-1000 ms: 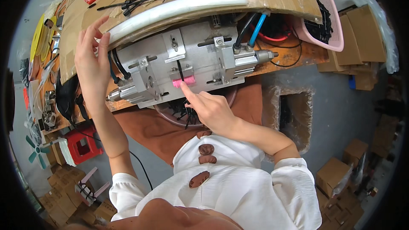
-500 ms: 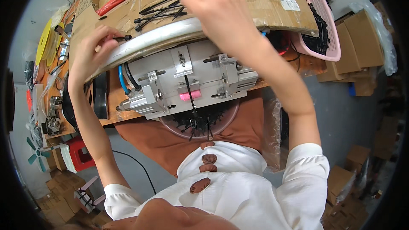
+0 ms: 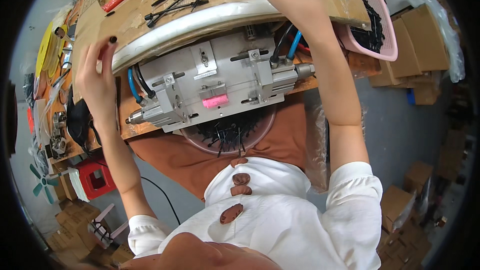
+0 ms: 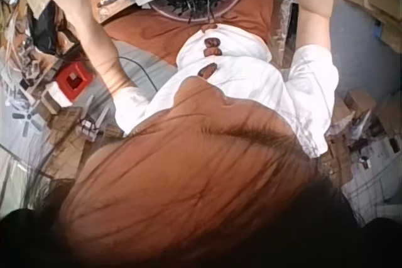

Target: The person picks up black cable ties from a cardboard box, inserts each one into a pneumatic machine on a workbench to process it, and then places the finished items into a pink plastic container.

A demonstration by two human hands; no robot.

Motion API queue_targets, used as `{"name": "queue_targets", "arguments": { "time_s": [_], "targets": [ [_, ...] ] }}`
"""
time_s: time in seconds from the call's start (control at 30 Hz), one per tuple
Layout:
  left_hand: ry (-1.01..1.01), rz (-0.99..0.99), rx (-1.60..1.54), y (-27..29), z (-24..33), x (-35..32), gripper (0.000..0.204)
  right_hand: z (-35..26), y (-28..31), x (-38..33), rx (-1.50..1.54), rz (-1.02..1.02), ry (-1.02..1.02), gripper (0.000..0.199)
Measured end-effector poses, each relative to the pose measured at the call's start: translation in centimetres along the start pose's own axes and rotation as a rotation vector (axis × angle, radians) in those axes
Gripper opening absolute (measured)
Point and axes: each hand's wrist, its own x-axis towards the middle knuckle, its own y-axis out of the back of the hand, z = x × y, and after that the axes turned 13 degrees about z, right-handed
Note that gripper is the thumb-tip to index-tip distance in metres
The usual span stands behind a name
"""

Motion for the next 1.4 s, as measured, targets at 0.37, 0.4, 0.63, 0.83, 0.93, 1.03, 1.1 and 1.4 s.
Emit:
{"name": "queue_targets", "arguments": {
  "time_s": [0.37,0.4,0.63,0.83,0.93,1.03,1.1,1.4],
  "targets": [
    [0.102,-0.130,-0.096,0.2,1.8,-1.9,0.017,-1.3,3.8,-3.1,-0.043,0.131,-0.201,0.021],
    [0.197,-0.111,-0.073,1.1,3.6,-3.0,0.016,-0.8,4.6,-3.4,0.049,0.146,-0.095,0.019],
    [0.121,-0.287,-0.188,1.0,11.8,-16.0,0.075,0.2,6.6,-6.2,0.278,0.146,-0.101,0.022],
    [0.111,-0.337,-0.095,-1.4,13.4,-16.4,0.072,-1.9,6.6,-7.4,0.260,0.191,-0.124,0.023],
    [0.112,-0.355,-0.044,-1.3,13.4,-16.8,0.071,-3.0,6.1,-8.1,0.337,0.213,-0.200,0.012],
    [0.038,-0.424,-0.006,-1.3,13.3,-16.3,0.060,-3.3,6.2,-9.3,0.241,0.235,-0.132,0.014],
    [0.028,-0.432,-0.004,-1.0,13.1,-16.4,0.062,-3.2,5.6,-10.9,0.177,0.194,-0.100,0.016],
    [0.006,-0.139,0.007,-2.6,5.7,-1.0,0.021,-2.8,2.0,-22.4,-0.233,-0.353,0.061,0.069]
  ]
}}
